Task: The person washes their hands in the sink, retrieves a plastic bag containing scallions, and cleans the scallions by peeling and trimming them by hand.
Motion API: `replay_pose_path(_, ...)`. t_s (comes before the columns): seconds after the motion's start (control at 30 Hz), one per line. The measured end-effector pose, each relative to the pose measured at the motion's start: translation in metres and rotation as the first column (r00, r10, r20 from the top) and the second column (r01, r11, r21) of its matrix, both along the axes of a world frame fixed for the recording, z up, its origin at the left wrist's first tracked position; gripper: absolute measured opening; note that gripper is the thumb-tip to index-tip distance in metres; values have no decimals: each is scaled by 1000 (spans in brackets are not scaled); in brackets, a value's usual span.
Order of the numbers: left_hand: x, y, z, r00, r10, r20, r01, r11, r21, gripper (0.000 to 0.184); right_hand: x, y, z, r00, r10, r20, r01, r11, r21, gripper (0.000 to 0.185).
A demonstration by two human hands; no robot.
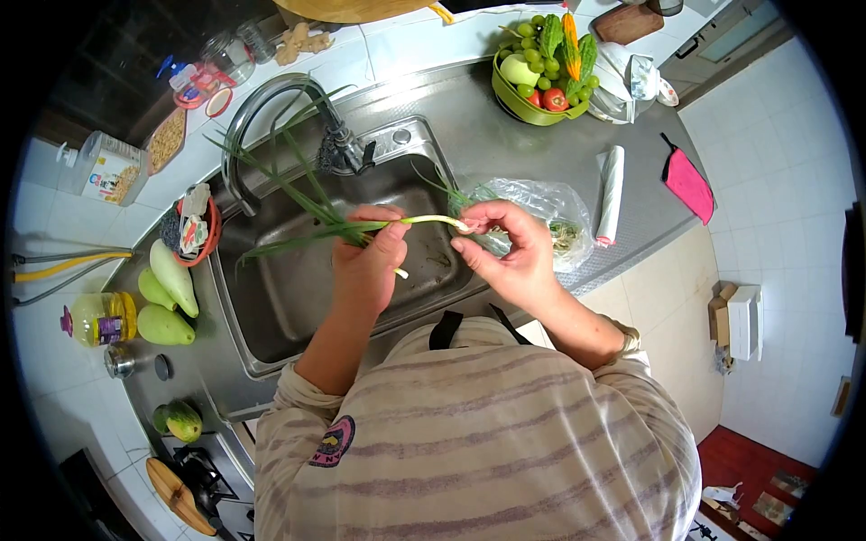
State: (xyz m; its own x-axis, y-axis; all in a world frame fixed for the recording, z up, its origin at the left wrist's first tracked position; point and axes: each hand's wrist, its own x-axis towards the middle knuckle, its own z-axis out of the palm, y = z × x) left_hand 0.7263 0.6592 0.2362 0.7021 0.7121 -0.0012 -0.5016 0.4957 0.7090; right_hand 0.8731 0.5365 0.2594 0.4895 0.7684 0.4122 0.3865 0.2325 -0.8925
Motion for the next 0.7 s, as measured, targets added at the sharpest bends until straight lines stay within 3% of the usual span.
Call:
replay_pose_path(0.27, -2, 1, 1, 1000, -2, -14, 2, 999, 49, 12, -3, 3, 6, 975, -115, 192, 116, 993, 5, 18)
replay_pose_path(0.7, -3, -4, 4, 998, 16, -56, -9, 991, 131, 11, 3, 9, 0, 925, -167, 340, 160, 986, 50, 17)
